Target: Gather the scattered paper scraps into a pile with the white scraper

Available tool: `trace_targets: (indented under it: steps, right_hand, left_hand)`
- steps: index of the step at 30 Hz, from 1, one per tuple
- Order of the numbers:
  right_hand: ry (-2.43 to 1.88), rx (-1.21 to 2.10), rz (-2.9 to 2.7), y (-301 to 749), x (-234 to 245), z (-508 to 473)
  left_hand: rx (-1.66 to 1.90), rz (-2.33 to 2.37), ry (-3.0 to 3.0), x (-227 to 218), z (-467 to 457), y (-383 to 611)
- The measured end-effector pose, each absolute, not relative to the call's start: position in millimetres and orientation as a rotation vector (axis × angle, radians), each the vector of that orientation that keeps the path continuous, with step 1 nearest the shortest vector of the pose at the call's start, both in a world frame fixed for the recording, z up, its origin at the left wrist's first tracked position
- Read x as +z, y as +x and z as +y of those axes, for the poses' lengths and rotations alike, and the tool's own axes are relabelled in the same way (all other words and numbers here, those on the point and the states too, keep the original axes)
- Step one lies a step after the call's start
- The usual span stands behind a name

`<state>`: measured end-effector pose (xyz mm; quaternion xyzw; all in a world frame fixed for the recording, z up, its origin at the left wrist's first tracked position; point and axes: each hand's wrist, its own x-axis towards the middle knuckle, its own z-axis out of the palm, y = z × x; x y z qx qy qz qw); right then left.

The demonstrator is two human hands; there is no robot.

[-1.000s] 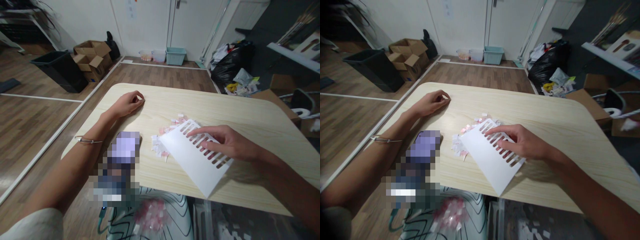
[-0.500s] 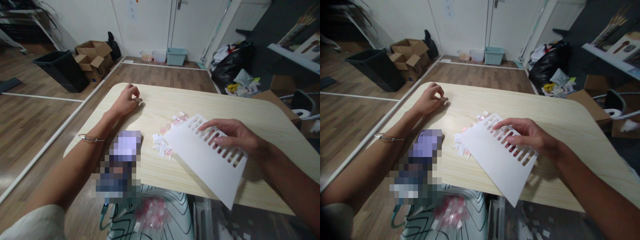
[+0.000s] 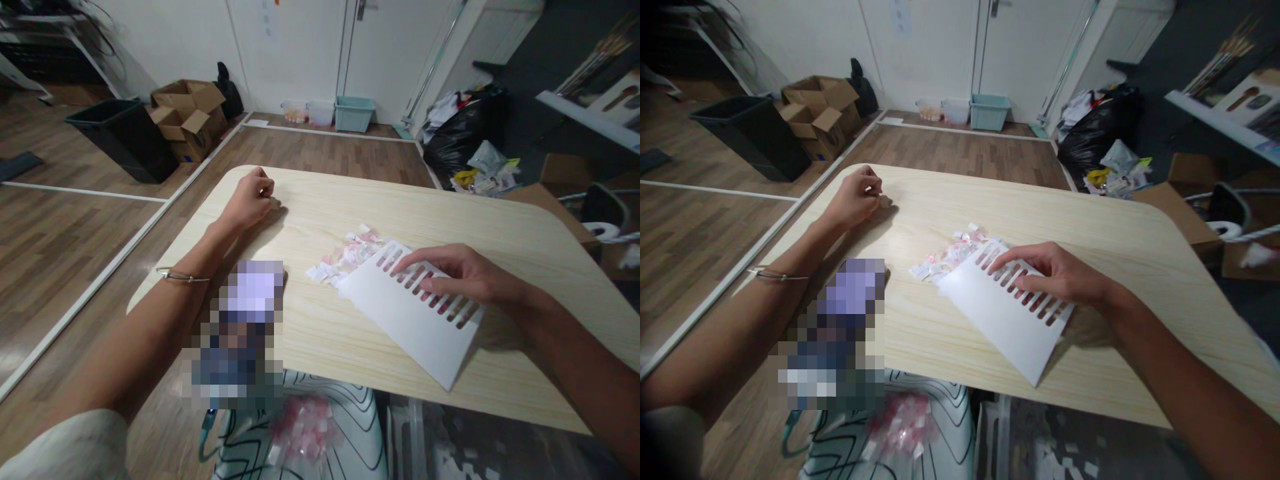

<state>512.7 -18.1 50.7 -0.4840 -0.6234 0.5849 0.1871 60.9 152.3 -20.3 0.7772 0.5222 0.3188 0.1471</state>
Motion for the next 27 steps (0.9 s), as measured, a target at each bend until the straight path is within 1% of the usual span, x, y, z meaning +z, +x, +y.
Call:
trace_targets:
  steps: [4,10,17,19,24,27]
  right_hand:
    - [-1.451,1.547,-1.609,515,61,-24]
    - [-1.469,1.609,-1.661,521,71,-27]
    - [-1.473,1.624,-1.645,558,68,-10]
    - [-1.454,1.634,-1.722,563,67,-5]
    - [-1.347,1.716,-2.166,567,68,11]
    - [-1.297,1.734,-2.293,573,72,16]
  left_hand:
    - [0.899,1.481,2.237,-19,152,62]
    - [0.893,1.497,2.181,-19,150,68]
    - [0.930,1.457,2.121,-25,154,67]
    - [0.938,1.455,2.131,-25,154,67]
    - [0.926,1.449,2.156,-19,152,68]
    - [0.926,1.443,2.159,-18,151,68]
